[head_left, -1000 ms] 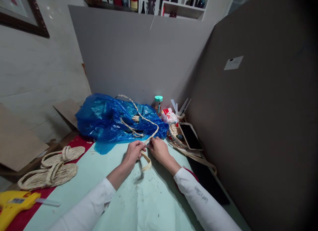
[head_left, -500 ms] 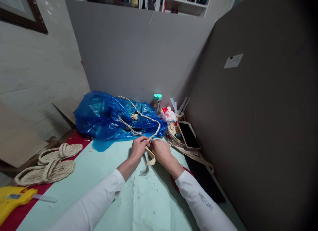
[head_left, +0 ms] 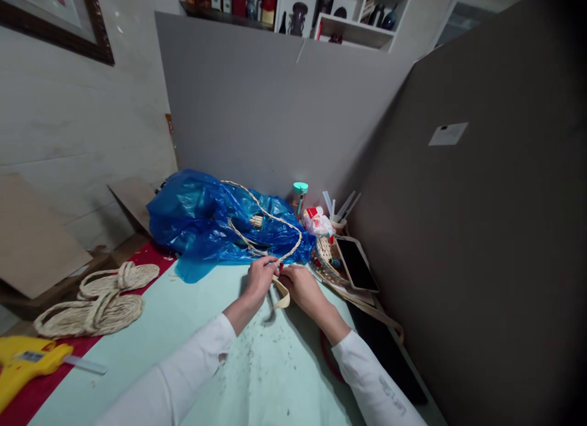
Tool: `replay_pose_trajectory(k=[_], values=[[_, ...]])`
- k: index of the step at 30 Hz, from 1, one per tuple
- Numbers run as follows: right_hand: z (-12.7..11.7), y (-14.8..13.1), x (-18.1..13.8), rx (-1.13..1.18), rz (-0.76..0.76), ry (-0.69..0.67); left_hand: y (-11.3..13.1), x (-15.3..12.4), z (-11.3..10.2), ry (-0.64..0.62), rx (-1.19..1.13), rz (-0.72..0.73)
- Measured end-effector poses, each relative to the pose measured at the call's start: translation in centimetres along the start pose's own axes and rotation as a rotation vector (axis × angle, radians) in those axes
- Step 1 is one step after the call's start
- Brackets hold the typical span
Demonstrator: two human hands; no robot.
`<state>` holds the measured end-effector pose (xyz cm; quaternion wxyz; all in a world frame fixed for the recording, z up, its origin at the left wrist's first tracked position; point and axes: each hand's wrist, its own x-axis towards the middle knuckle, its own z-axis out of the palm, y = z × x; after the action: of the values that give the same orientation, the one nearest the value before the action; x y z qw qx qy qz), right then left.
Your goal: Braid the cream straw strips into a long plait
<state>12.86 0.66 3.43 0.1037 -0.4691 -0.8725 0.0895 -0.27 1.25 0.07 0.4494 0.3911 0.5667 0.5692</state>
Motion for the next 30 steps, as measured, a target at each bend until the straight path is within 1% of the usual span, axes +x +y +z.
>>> replay_pose_trajectory(k=[4, 9, 15, 23, 26, 30], values=[[0.0, 0.1, 0.0, 0.0, -0.047, -0.026, -0.4, 0.3, -0.1, 0.005, 0.002, -0.011], [-0.3, -0.2, -0.3, -0.022, -0.067, -0.046, -0.6, 0.6, -0.2, 0.01, 0.01, -0.012], [-0.8, 0.0, -0.7, -0.003, -0.117, -0.076, -0.5, 0.5, -0.3, -0.023, 0.039, 0.02], [-1.5, 0.9, -0.2, 0.125, -0.138, 0.063, -0.2, 0.2, -0.2, -0.093, 0.164, 0.1], [-1.3, 1.0, -0.2, 0.138, -0.152, 0.076, 0.0, 0.0, 0.0, -0.117, 0.248, 0.148], [-1.1, 0.5, 0.0, 0.091, -0.195, 0.068, 0.3, -0.3, 0.1, -0.117, 0.362, 0.197]])
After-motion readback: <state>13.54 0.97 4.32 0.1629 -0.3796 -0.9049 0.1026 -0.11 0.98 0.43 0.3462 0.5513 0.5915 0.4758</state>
